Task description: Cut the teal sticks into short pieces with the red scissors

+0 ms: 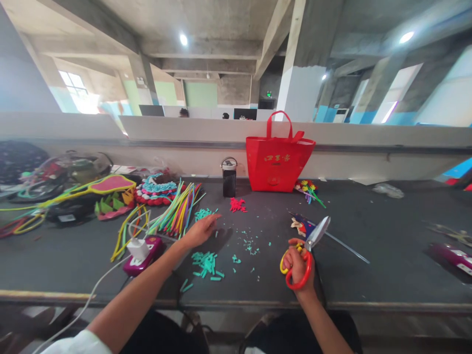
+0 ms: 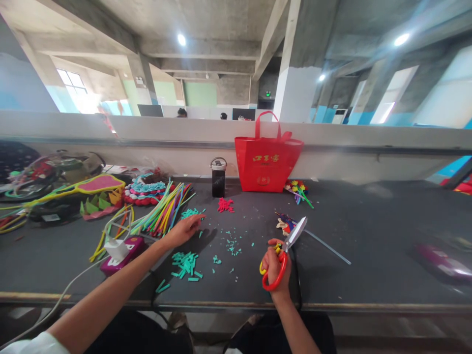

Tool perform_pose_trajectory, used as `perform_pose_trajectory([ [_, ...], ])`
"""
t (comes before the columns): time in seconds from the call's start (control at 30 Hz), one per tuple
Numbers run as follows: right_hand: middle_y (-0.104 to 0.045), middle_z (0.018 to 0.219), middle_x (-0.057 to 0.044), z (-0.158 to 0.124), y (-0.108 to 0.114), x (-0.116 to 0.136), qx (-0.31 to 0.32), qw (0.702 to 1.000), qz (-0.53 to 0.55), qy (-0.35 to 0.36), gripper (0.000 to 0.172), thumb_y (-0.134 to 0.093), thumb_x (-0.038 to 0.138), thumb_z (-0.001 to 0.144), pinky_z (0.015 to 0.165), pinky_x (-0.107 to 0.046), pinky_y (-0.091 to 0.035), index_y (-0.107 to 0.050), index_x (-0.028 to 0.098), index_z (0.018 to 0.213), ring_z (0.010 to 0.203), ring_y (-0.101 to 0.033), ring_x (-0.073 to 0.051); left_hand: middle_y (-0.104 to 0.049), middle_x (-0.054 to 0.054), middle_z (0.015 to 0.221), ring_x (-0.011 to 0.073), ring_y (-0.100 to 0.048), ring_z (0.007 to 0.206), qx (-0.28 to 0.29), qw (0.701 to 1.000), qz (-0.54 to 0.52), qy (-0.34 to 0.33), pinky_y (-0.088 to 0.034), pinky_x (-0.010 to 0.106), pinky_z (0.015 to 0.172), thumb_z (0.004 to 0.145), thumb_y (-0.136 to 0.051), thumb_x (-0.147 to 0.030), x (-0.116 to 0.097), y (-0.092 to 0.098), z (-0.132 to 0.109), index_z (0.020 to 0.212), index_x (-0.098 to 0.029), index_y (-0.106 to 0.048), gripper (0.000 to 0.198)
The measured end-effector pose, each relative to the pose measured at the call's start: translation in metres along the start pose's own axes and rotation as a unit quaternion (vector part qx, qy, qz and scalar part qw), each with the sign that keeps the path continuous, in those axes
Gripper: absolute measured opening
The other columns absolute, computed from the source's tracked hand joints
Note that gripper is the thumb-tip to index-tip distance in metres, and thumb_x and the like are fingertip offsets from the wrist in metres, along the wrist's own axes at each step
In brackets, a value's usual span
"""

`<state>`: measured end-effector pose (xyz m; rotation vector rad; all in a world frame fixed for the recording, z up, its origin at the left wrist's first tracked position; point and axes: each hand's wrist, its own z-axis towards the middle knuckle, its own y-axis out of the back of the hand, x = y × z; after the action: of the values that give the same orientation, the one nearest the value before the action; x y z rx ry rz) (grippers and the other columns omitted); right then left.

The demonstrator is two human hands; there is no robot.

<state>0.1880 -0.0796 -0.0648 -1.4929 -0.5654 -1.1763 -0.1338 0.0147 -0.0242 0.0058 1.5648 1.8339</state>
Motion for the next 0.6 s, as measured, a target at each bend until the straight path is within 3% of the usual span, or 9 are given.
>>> perform_pose_trajectory([
  [0.17,-0.037,0.046,0.014,0.0,0.0,0.0,-0.001,1.0,-0.003,0.004,0.025,-0.066,0.036,0.078,0.035,-0.016,-0.032,-0.05,0.024,0.092,0.035,-0.034,-0.005,-0.065,0.002,0.075,0.0191,-0.06,0.069,0.007,0.998,0.013,0.057,-0.044,0.028,0.066,0.074,-0.055,-0.013,-0.003,-0.011,0.004,0.125,-0.015,-0.055,0.051],
  [0.37,-0.038,0.046,0.014,-0.002,-0.001,0.001,0.002,1.0,-0.016,0.017,0.024,-0.066,0.036,0.078,0.036,-0.017,-0.036,-0.051,0.024,0.093,0.035,-0.035,-0.006,-0.066,0.003,0.07,0.0218,-0.062,0.071,0.006,0.996,0.015,0.087,-0.042,0.029,0.066,0.065,-0.051,-0.004,-0.012,-0.023,0.009,0.125,-0.013,-0.056,0.06],
  [0.6,-0.037,0.046,0.014,0.0,0.001,-0.002,0.01,0.999,-0.027,0.028,0.028,-0.066,0.041,0.077,0.035,-0.017,-0.035,-0.052,0.024,0.094,0.033,-0.036,-0.006,-0.065,-0.001,0.071,0.0177,-0.059,0.067,-0.012,0.995,-0.061,0.084,-0.042,0.027,0.065,0.063,-0.055,-0.009,-0.002,-0.009,0.011,0.13,-0.012,-0.052,0.067],
])
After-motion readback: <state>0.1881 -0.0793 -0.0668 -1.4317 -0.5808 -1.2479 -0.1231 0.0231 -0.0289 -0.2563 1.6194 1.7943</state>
